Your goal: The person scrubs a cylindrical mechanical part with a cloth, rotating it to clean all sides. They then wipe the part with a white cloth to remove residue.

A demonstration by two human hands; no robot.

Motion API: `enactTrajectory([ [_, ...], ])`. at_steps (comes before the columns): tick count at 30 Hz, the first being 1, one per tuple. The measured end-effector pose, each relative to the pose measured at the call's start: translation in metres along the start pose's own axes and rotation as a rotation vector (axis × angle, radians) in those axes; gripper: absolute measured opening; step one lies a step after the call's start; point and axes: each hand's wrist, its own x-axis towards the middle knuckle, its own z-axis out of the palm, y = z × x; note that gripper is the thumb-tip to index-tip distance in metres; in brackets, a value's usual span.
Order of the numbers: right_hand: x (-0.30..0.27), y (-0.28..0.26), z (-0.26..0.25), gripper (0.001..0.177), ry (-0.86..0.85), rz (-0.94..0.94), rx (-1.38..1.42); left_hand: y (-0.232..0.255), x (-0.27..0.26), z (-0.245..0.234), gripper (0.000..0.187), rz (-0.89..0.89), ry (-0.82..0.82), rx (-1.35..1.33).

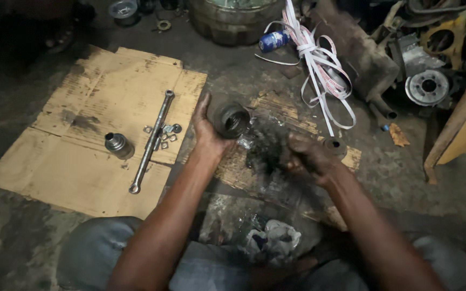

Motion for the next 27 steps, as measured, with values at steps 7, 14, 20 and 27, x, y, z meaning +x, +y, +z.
enactTrajectory([
  [7,-0.017,-0.025,-0.038,0.026,-0.166,-0.069,0.008,-0.001,-0.009,0.001,0.056,-0.033,0.23,0.066],
  [14,-0.022,-0.037,-0.024,0.07,0.151,0.143,-0.163,-0.004,0.008,-0.016,0.056,-0.064,0.159,0.061],
  [20,-0.032,-0.052,-0.008,0.063,0.207,0.227,-0.419,-0.005,0.018,-0.026,0.072,-0.122,0.064,0.094],
  [27,-0.035,-0.063,0.007,0.059,0.144,0.249,-0.451,-0.008,0.007,-0.017,0.067,-0.109,0.079,0.103],
])
